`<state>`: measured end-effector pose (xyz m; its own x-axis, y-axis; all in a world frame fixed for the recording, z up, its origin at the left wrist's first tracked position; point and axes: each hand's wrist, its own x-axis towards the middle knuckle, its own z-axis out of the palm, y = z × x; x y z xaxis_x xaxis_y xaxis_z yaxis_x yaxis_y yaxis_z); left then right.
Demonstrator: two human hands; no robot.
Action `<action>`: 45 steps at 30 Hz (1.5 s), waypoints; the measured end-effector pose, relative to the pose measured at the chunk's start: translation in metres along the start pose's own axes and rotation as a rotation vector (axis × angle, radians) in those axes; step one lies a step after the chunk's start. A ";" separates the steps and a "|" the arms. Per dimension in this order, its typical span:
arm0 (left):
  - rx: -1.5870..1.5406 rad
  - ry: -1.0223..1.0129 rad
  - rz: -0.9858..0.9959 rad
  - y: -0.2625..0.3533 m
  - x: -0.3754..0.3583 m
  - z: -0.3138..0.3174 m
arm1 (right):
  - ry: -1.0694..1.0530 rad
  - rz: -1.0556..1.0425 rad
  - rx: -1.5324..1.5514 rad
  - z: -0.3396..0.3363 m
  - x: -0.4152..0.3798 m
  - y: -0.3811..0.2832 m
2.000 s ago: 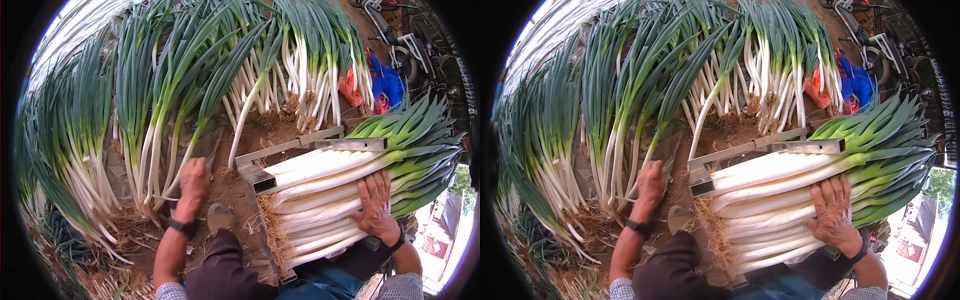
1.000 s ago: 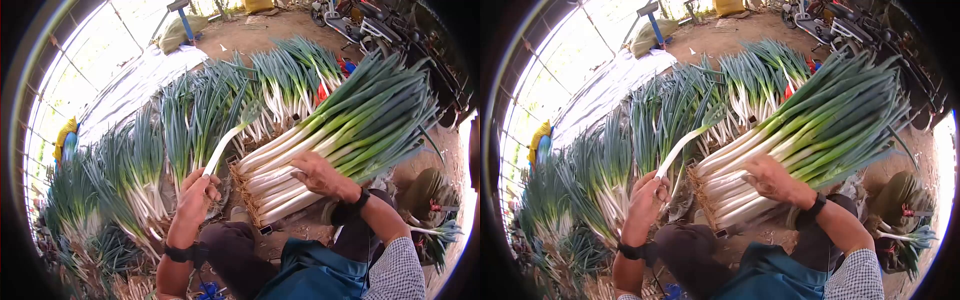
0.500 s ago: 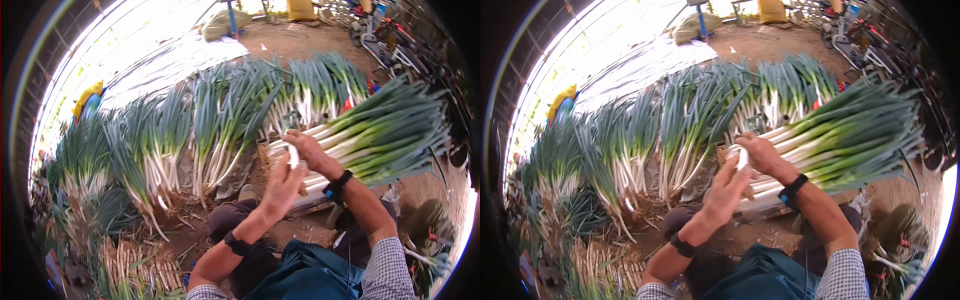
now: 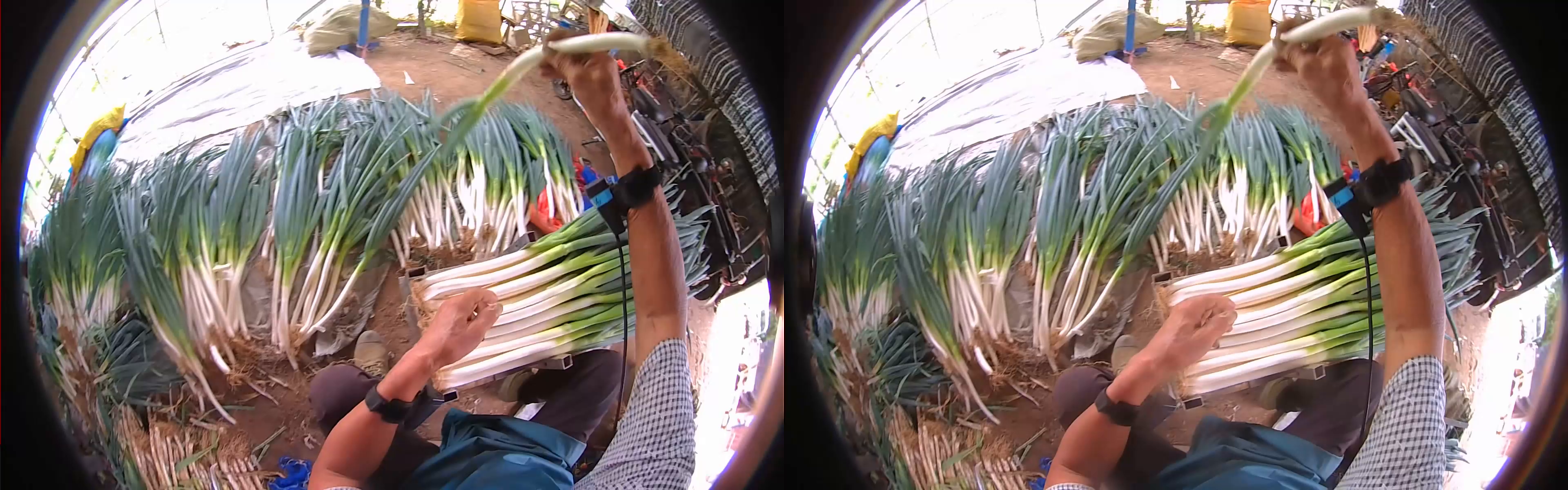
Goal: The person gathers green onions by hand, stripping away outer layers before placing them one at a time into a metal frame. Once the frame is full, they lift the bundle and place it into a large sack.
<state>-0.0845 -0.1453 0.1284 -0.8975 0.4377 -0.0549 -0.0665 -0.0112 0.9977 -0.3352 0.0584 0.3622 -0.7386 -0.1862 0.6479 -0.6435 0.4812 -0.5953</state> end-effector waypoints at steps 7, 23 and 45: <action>0.096 -0.043 0.130 0.012 0.009 -0.004 | 0.153 -0.193 0.017 -0.026 0.014 0.000; 0.729 0.642 -0.659 -0.234 -0.067 -0.300 | 0.202 0.336 0.037 -0.050 -0.068 0.135; 1.142 0.912 -0.936 -0.391 -0.046 -0.376 | 0.713 0.770 0.221 -0.052 -0.098 0.052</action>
<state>-0.1809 -0.4994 -0.2744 -0.7029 -0.6869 -0.1849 -0.7098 0.6944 0.1187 -0.2861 0.1461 0.2930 -0.7193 0.6790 0.1469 -0.1299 0.0762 -0.9886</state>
